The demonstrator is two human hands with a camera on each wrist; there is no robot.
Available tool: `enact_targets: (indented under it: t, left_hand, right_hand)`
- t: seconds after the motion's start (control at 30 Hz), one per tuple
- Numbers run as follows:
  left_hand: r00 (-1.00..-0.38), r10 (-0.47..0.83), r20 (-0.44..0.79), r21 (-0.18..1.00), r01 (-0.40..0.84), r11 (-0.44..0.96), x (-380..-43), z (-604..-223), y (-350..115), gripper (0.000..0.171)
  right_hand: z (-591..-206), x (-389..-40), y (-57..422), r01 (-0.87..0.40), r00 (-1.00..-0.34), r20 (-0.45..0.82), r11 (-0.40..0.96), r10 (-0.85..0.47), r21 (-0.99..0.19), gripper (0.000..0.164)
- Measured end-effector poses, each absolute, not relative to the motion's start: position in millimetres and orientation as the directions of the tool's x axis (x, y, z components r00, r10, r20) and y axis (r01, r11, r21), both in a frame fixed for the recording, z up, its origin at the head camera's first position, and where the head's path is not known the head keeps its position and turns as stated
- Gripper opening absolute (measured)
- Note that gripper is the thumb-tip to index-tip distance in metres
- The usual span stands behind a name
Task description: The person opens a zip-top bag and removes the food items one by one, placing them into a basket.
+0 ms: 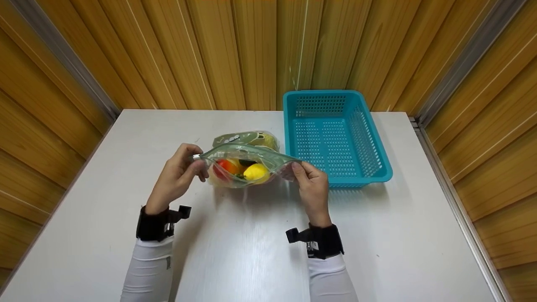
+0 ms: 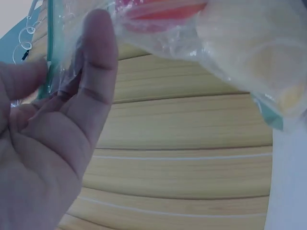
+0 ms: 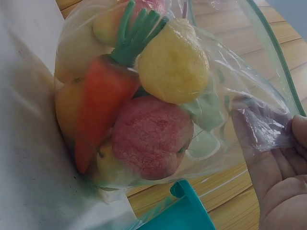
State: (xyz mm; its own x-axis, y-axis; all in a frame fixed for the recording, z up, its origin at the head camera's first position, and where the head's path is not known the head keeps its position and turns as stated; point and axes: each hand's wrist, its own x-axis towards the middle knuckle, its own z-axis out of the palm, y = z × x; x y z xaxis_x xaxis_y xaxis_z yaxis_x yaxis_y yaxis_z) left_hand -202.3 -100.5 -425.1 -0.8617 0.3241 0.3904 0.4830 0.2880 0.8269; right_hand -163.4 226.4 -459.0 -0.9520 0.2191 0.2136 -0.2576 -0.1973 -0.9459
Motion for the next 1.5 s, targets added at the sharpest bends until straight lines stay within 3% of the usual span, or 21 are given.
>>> enact_targets:
  t: [0.1, 0.17, 0.33, 0.47, 0.63, 0.83, 1.0, 1.23, 1.5]
  left_hand:
    - [-0.864, 0.327, 0.383, 0.839, 0.474, 0.269, -205, -429, -100, 0.044]
    - [-0.874, 0.309, 0.375, 0.849, 0.458, 0.265, -207, -432, -100, 0.050]
    - [-0.888, 0.273, 0.370, 0.879, 0.430, 0.207, -214, -440, -103, 0.029]
    - [-0.881, 0.316, 0.351, 0.890, 0.419, 0.181, -221, -448, -107, 0.015]
    - [-0.877, 0.358, 0.321, 0.905, 0.395, 0.157, -223, -456, -110, 0.012]
    - [-0.928, 0.182, 0.325, 0.923, 0.353, 0.155, -213, -457, -99, 0.012]
    - [-0.908, 0.058, 0.414, 0.899, 0.418, 0.128, -208, -458, -89, 0.013]
    - [-0.920, 0.228, 0.318, 0.943, 0.332, 0.025, -209, -462, -93, 0.013]
    - [-0.897, 0.369, 0.243, 0.957, 0.285, 0.062, -215, -461, -99, 0.018]
  right_hand:
    - [-458, -164, 227, -0.257, -0.952, 0.209, -0.210, 0.224, -0.943, 0.024]
    - [-457, -164, 227, -0.251, -0.950, 0.200, -0.204, 0.242, -0.946, 0.025]
    - [-455, -164, 229, -0.223, -0.945, 0.162, -0.198, 0.283, -0.954, 0.028]
    - [-455, -164, 230, -0.226, -0.947, 0.164, -0.211, 0.277, -0.951, 0.028]
    - [-457, -162, 233, -0.210, -0.955, 0.166, -0.165, 0.245, -0.964, 0.025]
    - [-456, -160, 237, -0.172, -0.974, 0.162, -0.048, 0.159, -0.984, 0.024]
    - [-454, -160, 242, -0.146, -0.984, 0.146, 0.012, 0.103, -0.989, 0.028]
    - [-449, -157, 251, -0.086, -0.983, 0.101, 0.103, 0.154, -0.991, 0.025]
    - [-437, -148, 264, -0.117, -0.986, 0.140, 0.232, 0.085, -0.966, 0.027]
